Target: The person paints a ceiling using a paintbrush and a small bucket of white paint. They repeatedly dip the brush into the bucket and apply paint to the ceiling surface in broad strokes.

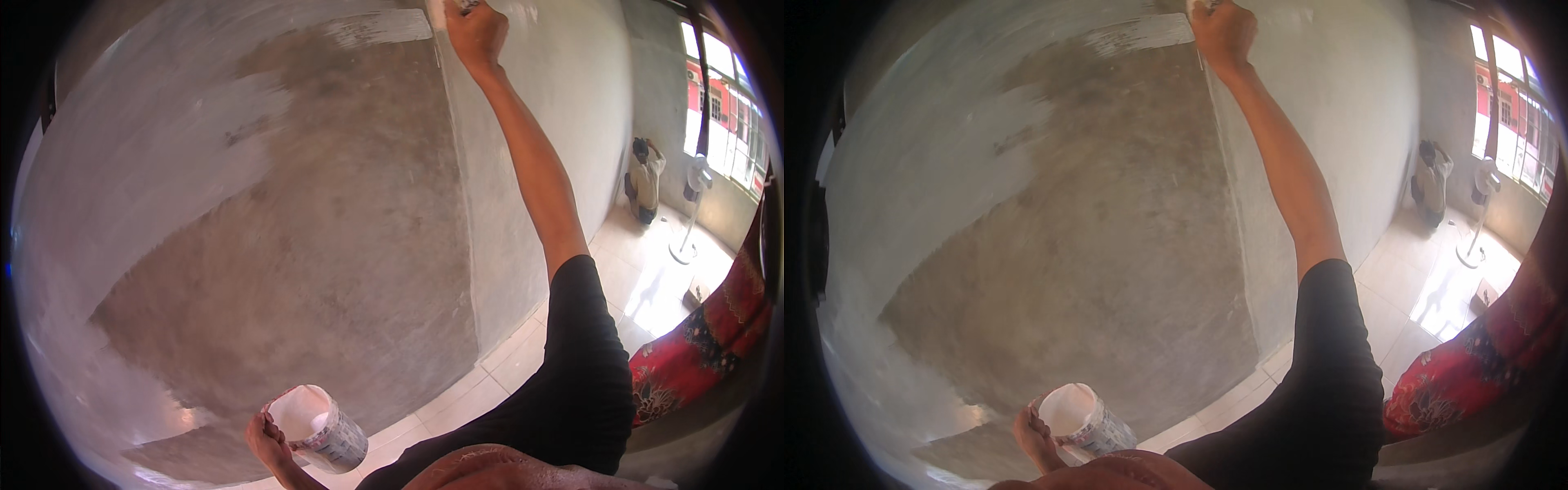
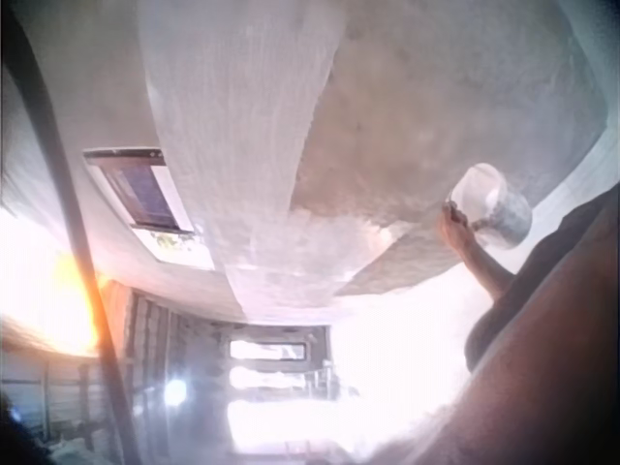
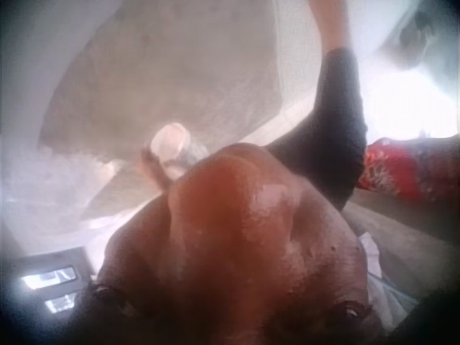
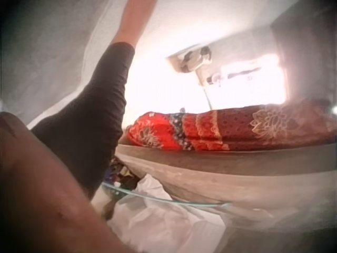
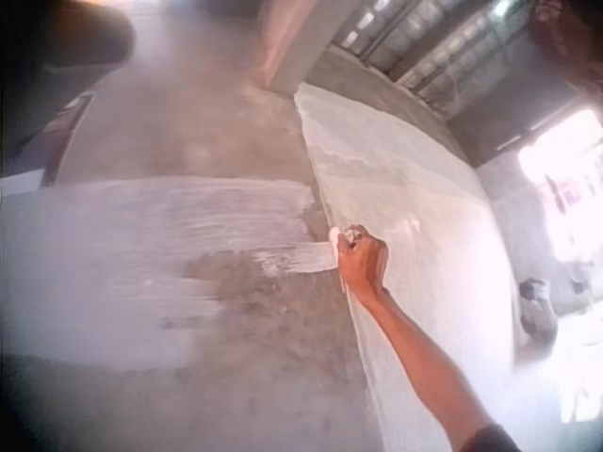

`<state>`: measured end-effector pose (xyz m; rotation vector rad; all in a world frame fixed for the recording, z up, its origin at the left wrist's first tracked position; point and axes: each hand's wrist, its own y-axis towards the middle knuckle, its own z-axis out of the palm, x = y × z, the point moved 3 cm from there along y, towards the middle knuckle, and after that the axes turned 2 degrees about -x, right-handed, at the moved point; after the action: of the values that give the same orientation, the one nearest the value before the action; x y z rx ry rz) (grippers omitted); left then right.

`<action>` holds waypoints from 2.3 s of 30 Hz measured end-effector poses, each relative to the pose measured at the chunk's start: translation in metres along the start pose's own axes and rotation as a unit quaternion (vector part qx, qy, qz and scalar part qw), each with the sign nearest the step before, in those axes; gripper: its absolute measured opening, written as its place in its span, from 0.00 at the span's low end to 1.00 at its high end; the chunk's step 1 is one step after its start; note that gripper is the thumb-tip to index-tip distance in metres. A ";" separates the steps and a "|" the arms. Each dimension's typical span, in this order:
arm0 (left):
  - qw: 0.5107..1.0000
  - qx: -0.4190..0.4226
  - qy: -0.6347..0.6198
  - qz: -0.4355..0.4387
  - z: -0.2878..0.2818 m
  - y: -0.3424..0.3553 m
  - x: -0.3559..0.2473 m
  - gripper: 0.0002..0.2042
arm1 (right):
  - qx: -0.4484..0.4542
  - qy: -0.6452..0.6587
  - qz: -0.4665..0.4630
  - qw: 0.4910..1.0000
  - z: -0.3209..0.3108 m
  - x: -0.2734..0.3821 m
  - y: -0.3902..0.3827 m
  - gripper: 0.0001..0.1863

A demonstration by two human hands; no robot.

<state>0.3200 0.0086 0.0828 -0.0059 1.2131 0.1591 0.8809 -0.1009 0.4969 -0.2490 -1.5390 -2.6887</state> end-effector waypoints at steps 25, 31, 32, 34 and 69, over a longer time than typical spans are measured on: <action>1.000 -0.013 -0.003 0.015 0.001 -0.002 0.004 0.12 | 0.017 -0.070 -0.100 0.992 0.068 -0.009 -0.032 0.14; 0.999 -0.022 0.024 0.020 -0.004 -0.002 -0.002 0.11 | 0.106 0.130 -0.101 0.981 0.065 0.132 -0.070 0.12; 0.999 -0.023 0.022 0.023 -0.004 -0.001 -0.002 0.11 | 0.098 0.142 -0.094 0.981 0.059 0.131 -0.063 0.11; 0.999 -0.029 0.011 0.033 -0.004 -0.001 -0.001 0.11 | 0.085 0.171 -0.083 0.978 0.046 0.126 -0.051 0.10; 0.999 -0.038 0.001 0.005 -0.004 -0.005 0.002 0.12 | 0.023 -0.028 0.009 0.999 0.048 -0.050 -0.008 0.14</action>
<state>0.3179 0.0031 0.0797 -0.0659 1.2085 0.2131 0.9353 -0.0577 0.5059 -0.3361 -1.6022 -2.6521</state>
